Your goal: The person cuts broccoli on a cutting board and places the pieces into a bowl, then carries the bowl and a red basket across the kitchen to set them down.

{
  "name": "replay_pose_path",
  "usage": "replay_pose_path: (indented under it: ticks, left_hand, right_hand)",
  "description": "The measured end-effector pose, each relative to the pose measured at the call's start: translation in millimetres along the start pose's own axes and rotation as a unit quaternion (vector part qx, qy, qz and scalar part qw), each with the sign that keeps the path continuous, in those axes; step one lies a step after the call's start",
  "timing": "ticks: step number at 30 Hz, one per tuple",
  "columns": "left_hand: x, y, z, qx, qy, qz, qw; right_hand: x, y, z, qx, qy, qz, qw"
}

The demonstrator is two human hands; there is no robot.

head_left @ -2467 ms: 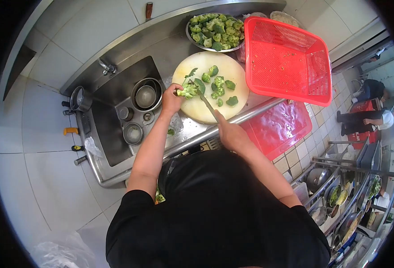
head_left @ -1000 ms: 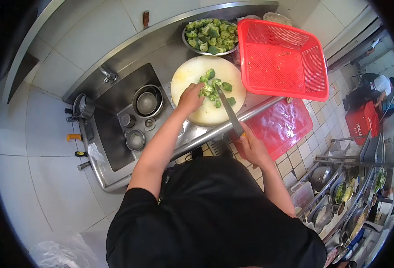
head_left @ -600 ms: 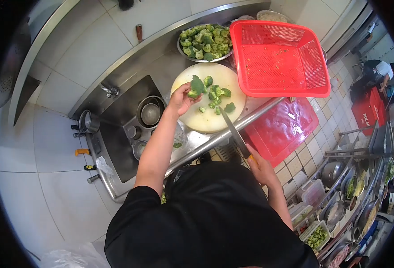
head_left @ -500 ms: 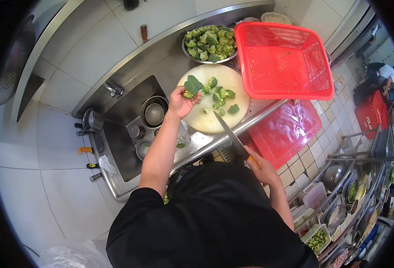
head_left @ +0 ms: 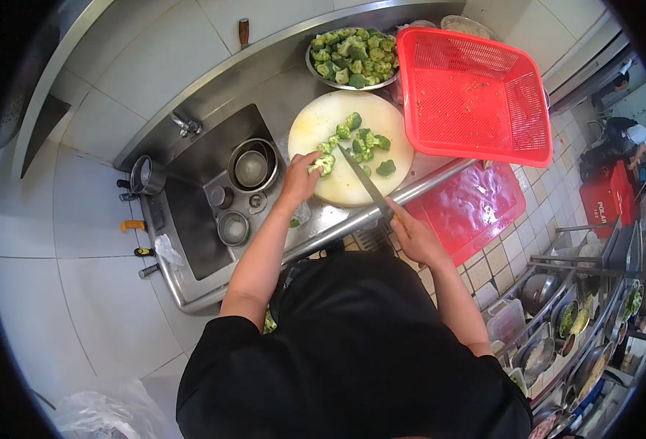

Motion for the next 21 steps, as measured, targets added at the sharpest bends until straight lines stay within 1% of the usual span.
replay_pose_path:
  ticks: [1,2,3,5,6,8,11,14,16,19,21]
  left_hand:
    - [5.3,5.3,6.0,-0.03,0.035,0.033,0.998]
    - [7.4,4.7,8.0,-0.034,0.033,0.035,0.998]
    - [9.2,4.3,9.4,-0.026,0.043,0.032,0.998]
    - [11.1,4.1,12.8,-0.022,0.051,0.032,0.998]
    - [9.2,5.3,13.4,-0.022,0.047,0.028,0.998]
    - [7.9,3.5,14.4,-0.024,0.042,0.024,0.999]
    - [9.5,0.1,15.1,-0.006,0.049,0.02,0.999]
    - [10.6,6.3,17.1,-0.024,0.048,0.004,0.999]
    - [12.3,10.1,18.2,-0.059,0.042,0.011,0.997]
    - [14.8,11.6,19.5,-0.065,0.062,0.019,0.996]
    - [14.9,13.7,21.1,-0.078,0.052,0.028,0.995]
  right_hand:
    - [2.9,3.3,2.6,-0.04,0.013,0.018,0.999]
    - [4.3,4.6,4.2,-0.081,0.026,0.035,0.996]
    - [2.1,0.0,7.5,-0.078,0.023,0.036,0.996]
    - [-3.0,-14.6,15.7,-0.064,-0.017,0.069,0.995]
    - [-2.1,-14.7,14.7,-0.063,-0.02,0.07,0.995]
    - [0.0,-15.4,10.8,-0.091,-0.02,0.091,0.991]
    - [2.2,-15.4,7.1,-0.097,-0.015,0.099,0.99]
    - [2.5,-17.3,4.9,-0.074,-0.04,0.078,0.993]
    - [2.0,-19.4,4.7,-0.071,-0.039,0.078,0.994]
    - [2.5,-22.9,4.8,-0.076,-0.034,0.083,0.993]
    - [4.1,-23.4,5.8,-0.079,-0.028,0.087,0.993]
Point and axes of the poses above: each hand's wrist, its own z-axis away from the middle knuckle, its own x-axis out of the palm, y = z × x, the point moved 2 cm from there along -z, towards the middle knuckle, and after that the axes turned 4 degrees about z, right-handed, at the moved point
